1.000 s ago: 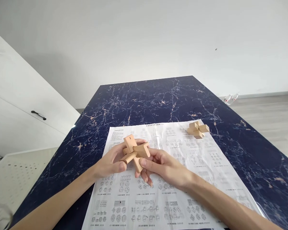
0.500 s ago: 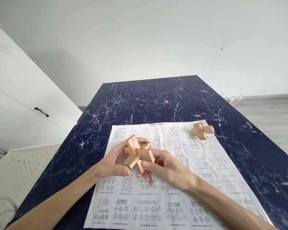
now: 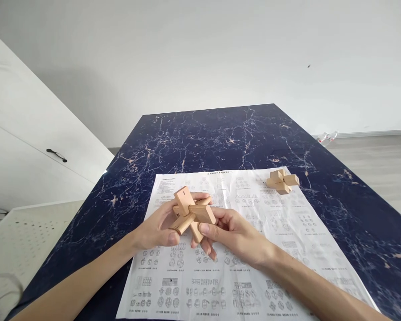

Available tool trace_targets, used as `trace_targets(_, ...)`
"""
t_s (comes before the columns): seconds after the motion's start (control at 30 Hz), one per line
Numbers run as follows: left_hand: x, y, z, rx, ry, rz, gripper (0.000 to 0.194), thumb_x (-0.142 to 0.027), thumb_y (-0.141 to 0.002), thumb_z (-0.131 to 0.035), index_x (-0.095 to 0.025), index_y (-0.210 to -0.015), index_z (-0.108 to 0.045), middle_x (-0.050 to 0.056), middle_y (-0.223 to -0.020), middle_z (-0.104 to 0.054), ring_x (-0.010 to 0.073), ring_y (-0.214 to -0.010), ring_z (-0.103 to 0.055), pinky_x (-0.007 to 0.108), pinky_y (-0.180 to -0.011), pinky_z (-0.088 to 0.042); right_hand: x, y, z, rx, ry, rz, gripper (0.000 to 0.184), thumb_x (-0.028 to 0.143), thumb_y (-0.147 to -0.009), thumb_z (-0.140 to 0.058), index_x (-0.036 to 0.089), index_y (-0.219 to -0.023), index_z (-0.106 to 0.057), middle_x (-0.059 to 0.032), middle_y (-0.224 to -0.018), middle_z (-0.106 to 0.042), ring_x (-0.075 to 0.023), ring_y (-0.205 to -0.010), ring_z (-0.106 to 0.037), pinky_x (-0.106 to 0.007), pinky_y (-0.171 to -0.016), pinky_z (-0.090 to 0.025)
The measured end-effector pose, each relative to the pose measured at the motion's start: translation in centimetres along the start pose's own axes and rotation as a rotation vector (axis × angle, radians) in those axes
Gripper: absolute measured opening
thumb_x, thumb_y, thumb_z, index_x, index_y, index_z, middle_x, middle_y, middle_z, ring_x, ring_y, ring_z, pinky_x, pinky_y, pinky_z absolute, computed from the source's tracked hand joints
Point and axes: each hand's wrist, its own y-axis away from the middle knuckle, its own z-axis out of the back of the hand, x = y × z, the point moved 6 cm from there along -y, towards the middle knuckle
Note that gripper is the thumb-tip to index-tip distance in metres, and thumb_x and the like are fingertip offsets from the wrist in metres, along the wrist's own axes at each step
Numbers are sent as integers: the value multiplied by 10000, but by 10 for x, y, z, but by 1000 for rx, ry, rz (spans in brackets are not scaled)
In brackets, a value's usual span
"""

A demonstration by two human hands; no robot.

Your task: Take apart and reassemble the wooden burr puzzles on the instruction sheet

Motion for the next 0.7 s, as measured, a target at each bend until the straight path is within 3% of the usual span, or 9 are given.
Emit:
trace_targets(0.1, -1, 0, 0, -11, -34, -36, 839, -777, -913, -672, -256, -1554, -523, 127, -1093, -758, 297, -971, -738, 539, -1031, -535, -5, 1, 2, -5, -113, -49, 364, 487, -1067, -667, 163, -914, -734, 17, -686, -584, -92, -544, -449, -245, -571, -460)
trace_targets(0.23, 3, 1, 4, -145, -71, -62, 799, -844, -1001, -375, -256, -1509, -566, 162, -1350, -704, 332, -1228, -662, 541, -1143, -453, -7, 2, 7, -65, -260, -92, 297, 427, -1046, -715, 163, -914, -743, -7, -764, -638, -72, -525, -415, -219, -521, -421)
trace_targets(0.3, 7, 0, 4, -194, -49, -38, 795, -829, -1031, -260, -260, -1504, -553, 141, -1291, -732, 310, -1181, -674, 532, -1160, -430, -8, 1, 8, -69, -268, -106, 295, 423, -1048, -714, 164, -911, -741, -2, -746, -629, -73, -523, -411, -218, -526, -424)
trace_targets(0.37, 10, 0, 2, -205, -13, -15, 778, -806, -1050, -214, -259, -1529, -491, 110, -1134, -771, 270, -981, -713, 524, -1113, -456, -9, 1, 6, -44, -244, -124, 306, 425, -1057, -702, 158, -910, -739, 8, -702, -603, -80, -532, -424, -222, -551, -439)
trace_targets(0.47, 9, -2, -2, -171, -4, -14, 716, -779, -1063, -280, -261, -1542, -399, 75, -1014, -765, 221, -778, -689, 491, -1006, -512, -9, 0, 4, -16, -223, -115, 313, 432, -1052, -711, 152, -914, -733, -5, -732, -618, -86, -556, -452, -230, -570, -448)
trace_targets(0.7, 0, -3, -7, -86, -20, -77, 739, -746, -951, -649, -240, -1426, -398, 45, -926, -718, 204, -774, -698, 437, -879, -571, -11, 1, 1, 9, -125, -83, 336, 476, -1072, -666, 164, -961, -720, -34, -840, -665, -101, -617, -517, -253, -595, -454)
